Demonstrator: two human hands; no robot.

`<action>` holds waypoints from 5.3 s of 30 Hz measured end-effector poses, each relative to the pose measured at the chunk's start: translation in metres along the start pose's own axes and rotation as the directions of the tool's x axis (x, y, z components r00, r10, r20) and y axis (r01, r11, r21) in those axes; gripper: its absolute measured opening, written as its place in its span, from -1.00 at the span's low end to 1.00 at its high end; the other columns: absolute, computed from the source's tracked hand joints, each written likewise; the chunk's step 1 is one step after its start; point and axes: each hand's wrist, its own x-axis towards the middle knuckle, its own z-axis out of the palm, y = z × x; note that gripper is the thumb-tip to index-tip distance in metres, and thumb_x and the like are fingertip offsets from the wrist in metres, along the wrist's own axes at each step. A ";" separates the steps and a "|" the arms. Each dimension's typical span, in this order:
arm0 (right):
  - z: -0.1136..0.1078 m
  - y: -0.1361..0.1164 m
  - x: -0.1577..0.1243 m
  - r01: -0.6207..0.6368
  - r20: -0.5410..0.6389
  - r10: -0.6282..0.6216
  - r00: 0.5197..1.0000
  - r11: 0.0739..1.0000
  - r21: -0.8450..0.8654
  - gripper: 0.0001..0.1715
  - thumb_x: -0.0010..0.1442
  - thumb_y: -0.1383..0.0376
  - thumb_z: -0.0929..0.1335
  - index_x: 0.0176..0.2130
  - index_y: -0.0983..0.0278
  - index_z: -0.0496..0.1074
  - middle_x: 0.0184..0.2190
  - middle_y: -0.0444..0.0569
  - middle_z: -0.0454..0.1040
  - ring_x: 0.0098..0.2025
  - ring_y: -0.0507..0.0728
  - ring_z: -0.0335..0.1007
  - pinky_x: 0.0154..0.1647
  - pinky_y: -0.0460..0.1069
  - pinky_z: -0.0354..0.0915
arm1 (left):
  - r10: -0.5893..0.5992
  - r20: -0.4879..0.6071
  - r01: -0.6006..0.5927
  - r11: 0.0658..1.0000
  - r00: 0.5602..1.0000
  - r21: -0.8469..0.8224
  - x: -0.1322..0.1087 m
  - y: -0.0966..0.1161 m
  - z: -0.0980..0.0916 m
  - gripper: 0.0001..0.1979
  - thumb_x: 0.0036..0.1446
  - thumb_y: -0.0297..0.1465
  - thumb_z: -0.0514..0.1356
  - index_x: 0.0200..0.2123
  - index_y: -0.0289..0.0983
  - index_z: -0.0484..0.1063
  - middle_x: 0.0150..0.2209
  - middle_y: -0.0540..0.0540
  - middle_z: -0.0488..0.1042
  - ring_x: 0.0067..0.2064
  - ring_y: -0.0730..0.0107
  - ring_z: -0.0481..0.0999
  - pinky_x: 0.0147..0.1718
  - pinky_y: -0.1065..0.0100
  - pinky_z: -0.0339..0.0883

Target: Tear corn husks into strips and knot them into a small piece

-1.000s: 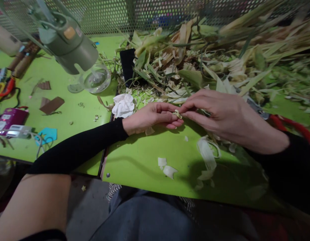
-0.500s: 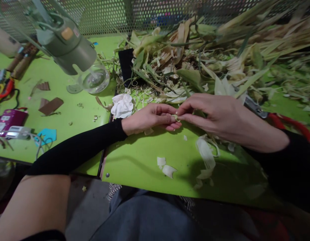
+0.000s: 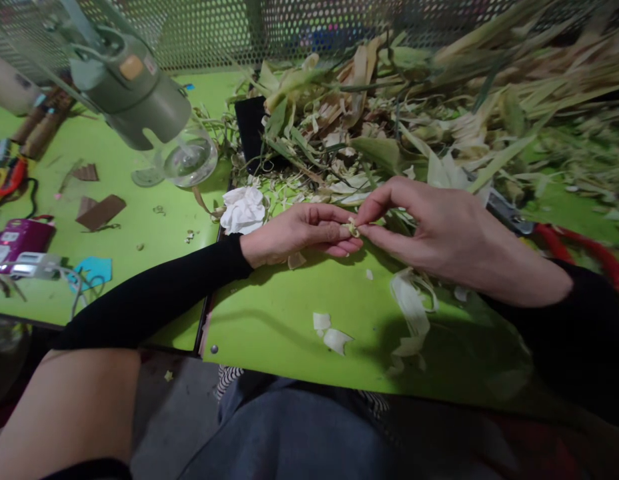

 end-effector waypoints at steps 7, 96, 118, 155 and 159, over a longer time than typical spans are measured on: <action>0.004 0.003 0.001 0.034 -0.027 -0.034 0.999 0.999 0.020 -0.89 0.30 0.16 0.32 -0.24 0.12 0.29 -0.29 -0.02 0.57 -0.33 0.20 0.52 -0.32 0.09 0.39 | -0.003 0.036 0.003 1.000 0.999 0.006 -0.001 0.001 -0.001 -0.85 0.25 -0.57 0.34 -0.10 -0.41 0.62 -0.20 -0.20 0.69 -0.15 0.40 0.70 0.13 0.21 0.52; 0.000 0.016 0.007 0.059 0.005 -0.059 0.998 0.993 0.105 -0.78 0.34 0.10 0.35 -0.31 0.08 0.52 -0.23 0.06 0.57 -0.18 0.33 0.52 -0.12 0.24 0.38 | -0.014 0.014 0.016 0.994 1.000 -0.109 0.005 0.003 0.004 -0.85 0.37 -0.63 0.17 -0.21 -0.38 0.52 -0.33 -0.05 0.67 -0.33 0.61 0.68 -0.21 0.56 0.56; 0.014 0.020 0.004 -0.242 0.010 0.274 0.962 0.832 0.499 -0.60 0.10 0.00 0.58 -0.27 0.14 0.44 -0.35 -0.08 0.51 -0.37 0.13 0.36 -0.40 0.08 0.25 | 0.075 -0.015 -0.076 0.995 0.997 -0.062 0.007 -0.006 0.000 -0.89 0.29 -0.58 0.28 -0.12 -0.37 0.52 -0.24 -0.12 0.69 -0.16 0.45 0.70 0.07 0.28 0.56; 0.002 0.014 0.004 -0.229 0.061 0.229 0.971 0.838 0.495 -0.67 0.12 -0.01 0.57 -0.32 0.08 0.48 -0.43 -0.11 0.48 -0.40 0.14 0.33 -0.43 0.06 0.21 | 0.073 -0.006 -0.073 0.995 0.997 -0.074 0.005 -0.006 0.002 -0.83 0.23 -0.57 0.34 -0.10 -0.36 0.56 -0.24 -0.14 0.68 -0.16 0.37 0.73 0.04 0.28 0.57; 0.004 0.018 0.003 -0.219 0.046 0.220 0.974 0.880 0.421 -0.71 0.17 -0.01 0.53 -0.29 0.08 0.48 -0.45 -0.12 0.47 -0.43 0.15 0.30 -0.41 0.09 0.19 | 0.074 -0.006 -0.074 0.995 0.997 -0.067 0.004 -0.005 0.002 -0.86 0.28 -0.57 0.29 -0.10 -0.37 0.56 -0.23 -0.14 0.68 -0.14 0.38 0.72 0.08 0.25 0.55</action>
